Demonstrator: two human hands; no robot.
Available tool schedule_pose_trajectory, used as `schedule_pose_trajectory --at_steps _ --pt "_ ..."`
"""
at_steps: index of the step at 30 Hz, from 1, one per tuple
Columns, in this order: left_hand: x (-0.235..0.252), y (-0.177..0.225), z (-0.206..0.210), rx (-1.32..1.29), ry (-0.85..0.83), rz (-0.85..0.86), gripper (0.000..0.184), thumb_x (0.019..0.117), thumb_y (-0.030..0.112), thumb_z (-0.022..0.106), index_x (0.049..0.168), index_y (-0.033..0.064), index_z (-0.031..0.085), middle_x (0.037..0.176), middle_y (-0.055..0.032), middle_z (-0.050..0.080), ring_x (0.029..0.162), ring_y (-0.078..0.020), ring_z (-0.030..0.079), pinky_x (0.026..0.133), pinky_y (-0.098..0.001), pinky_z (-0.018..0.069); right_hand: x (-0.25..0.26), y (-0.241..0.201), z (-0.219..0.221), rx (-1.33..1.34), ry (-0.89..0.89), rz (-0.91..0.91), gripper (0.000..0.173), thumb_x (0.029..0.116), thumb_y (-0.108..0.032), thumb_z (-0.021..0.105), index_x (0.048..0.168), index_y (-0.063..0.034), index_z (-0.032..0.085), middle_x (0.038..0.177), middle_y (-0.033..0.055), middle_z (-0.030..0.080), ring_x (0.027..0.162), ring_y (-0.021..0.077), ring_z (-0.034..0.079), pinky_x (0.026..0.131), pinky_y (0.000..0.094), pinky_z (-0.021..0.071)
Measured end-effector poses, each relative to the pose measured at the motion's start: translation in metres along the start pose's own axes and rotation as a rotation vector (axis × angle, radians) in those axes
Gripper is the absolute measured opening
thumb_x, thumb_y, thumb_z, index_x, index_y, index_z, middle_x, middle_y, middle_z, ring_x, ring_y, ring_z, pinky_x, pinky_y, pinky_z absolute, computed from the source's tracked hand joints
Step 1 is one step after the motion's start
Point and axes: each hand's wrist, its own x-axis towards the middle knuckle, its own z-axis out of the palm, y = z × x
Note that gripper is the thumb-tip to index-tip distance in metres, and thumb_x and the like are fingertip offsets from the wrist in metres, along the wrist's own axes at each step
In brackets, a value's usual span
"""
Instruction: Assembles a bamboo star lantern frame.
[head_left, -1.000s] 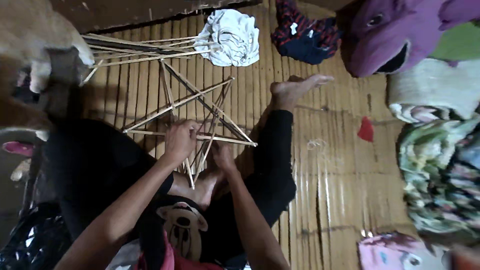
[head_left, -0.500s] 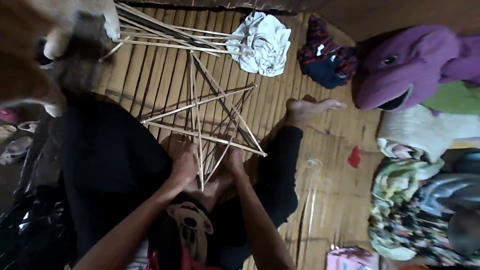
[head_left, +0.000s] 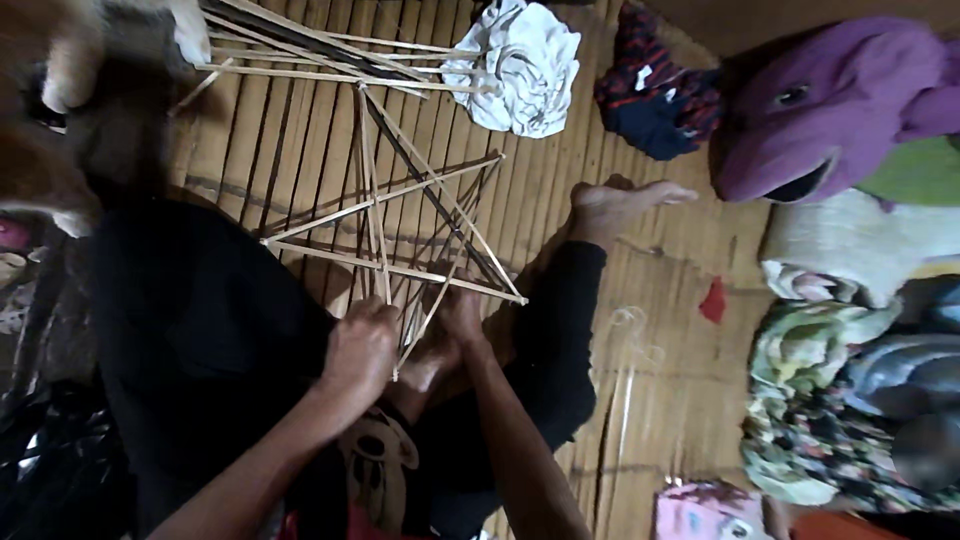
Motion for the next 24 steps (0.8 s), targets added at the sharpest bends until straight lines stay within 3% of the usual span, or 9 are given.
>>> schedule_pose_trajectory --at_steps 1,3,5,10,15,19,20,22,24 --pt "0.005 0.008 0.005 -0.056 -0.063 0.032 0.024 0.1025 0.008 0.056 0.116 -0.0007 0.073 0.112 -0.0199 0.070 0.107 -0.0359 0.068 0.093 -0.0492 0.0548 0.000 -0.001 0.000 0.016 0.007 0.001 0.022 0.0884 -0.006 0.073 0.108 0.0035 0.075 0.118 0.0226 0.070 0.114 0.0414 0.064 0.101 0.0611 0.0471" --pt "0.028 0.017 0.018 -0.120 -0.245 0.023 0.033 0.1059 0.007 0.050 0.136 -0.0015 0.061 0.138 -0.0209 0.060 0.128 -0.0355 0.058 0.109 -0.0479 0.0462 0.000 -0.007 -0.001 0.032 0.006 0.028 0.023 0.0888 -0.001 0.071 0.110 0.0053 0.074 0.119 0.0243 0.068 0.114 0.0419 0.064 0.102 0.0604 0.0472" --pt "0.050 0.019 0.030 -0.178 -0.323 -0.059 0.042 0.1053 0.005 0.051 0.147 -0.0007 0.051 0.151 -0.0215 0.048 0.138 -0.0365 0.050 0.114 -0.0498 0.0415 0.000 -0.011 -0.003 0.019 0.001 0.065 0.024 0.0913 0.000 0.069 0.114 0.0058 0.072 0.123 0.0249 0.068 0.117 0.0422 0.063 0.104 0.0586 0.0474" --pt "0.075 0.029 0.041 -0.151 -0.278 -0.170 0.036 0.1024 0.002 0.054 0.138 -0.0021 0.058 0.135 -0.0276 0.058 0.126 -0.0428 0.057 0.105 -0.0568 0.0462 -0.001 -0.016 -0.004 0.067 0.009 0.116 0.026 0.0959 0.000 0.064 0.121 0.0060 0.069 0.129 0.0259 0.065 0.124 0.0435 0.059 0.110 0.0573 0.0433" --pt "0.078 0.031 0.037 -0.391 -0.310 -0.309 0.034 0.1087 0.007 0.046 0.139 0.0015 0.059 0.139 -0.0203 0.060 0.128 -0.0313 0.057 0.109 -0.0504 0.0427 -0.009 -0.021 -0.007 0.135 0.041 0.130 0.030 0.0973 -0.006 0.065 0.126 0.0033 0.068 0.131 0.0234 0.065 0.125 0.0410 0.060 0.109 0.0562 0.0455" --pt "0.054 0.053 0.004 0.057 -0.298 -0.196 0.031 0.1083 0.009 0.048 0.133 0.0026 0.066 0.130 -0.0229 0.065 0.122 -0.0391 0.061 0.104 -0.0584 0.0453 -0.026 -0.038 -0.013 0.216 -0.007 0.232 0.029 0.1021 -0.009 0.058 0.128 -0.0004 0.069 0.140 0.0202 0.061 0.133 0.0382 0.054 0.114 0.0541 0.0407" --pt "0.053 0.058 -0.001 0.141 -0.245 -0.131 0.030 0.1073 0.010 0.051 0.131 0.0036 0.068 0.127 -0.0225 0.067 0.119 -0.0405 0.063 0.101 -0.0605 0.0463 -0.031 -0.047 -0.018 0.264 -0.016 0.303 0.029 0.1013 -0.009 0.059 0.127 -0.0005 0.069 0.138 0.0206 0.061 0.132 0.0376 0.055 0.112 0.0529 0.0434" --pt "0.063 0.056 -0.002 0.226 -0.208 -0.023 0.035 0.1058 0.017 0.057 0.138 0.0038 0.061 0.134 -0.0199 0.064 0.124 -0.0382 0.061 0.105 -0.0597 0.0464 -0.042 -0.063 -0.022 0.419 0.056 0.428 0.027 0.0987 -0.005 0.062 0.124 0.0014 0.070 0.136 0.0213 0.061 0.126 0.0359 0.059 0.108 0.0500 0.0475" --pt "0.079 0.053 0.007 0.267 -0.212 -0.008 0.045 0.1033 0.031 0.063 0.139 0.0037 0.059 0.134 -0.0196 0.064 0.124 -0.0382 0.060 0.104 -0.0615 0.0457 -0.045 -0.070 -0.024 0.609 0.114 0.559 0.028 0.0992 -0.004 0.061 0.126 0.0019 0.067 0.132 0.0209 0.064 0.120 0.0322 0.064 0.106 0.0460 0.0499"
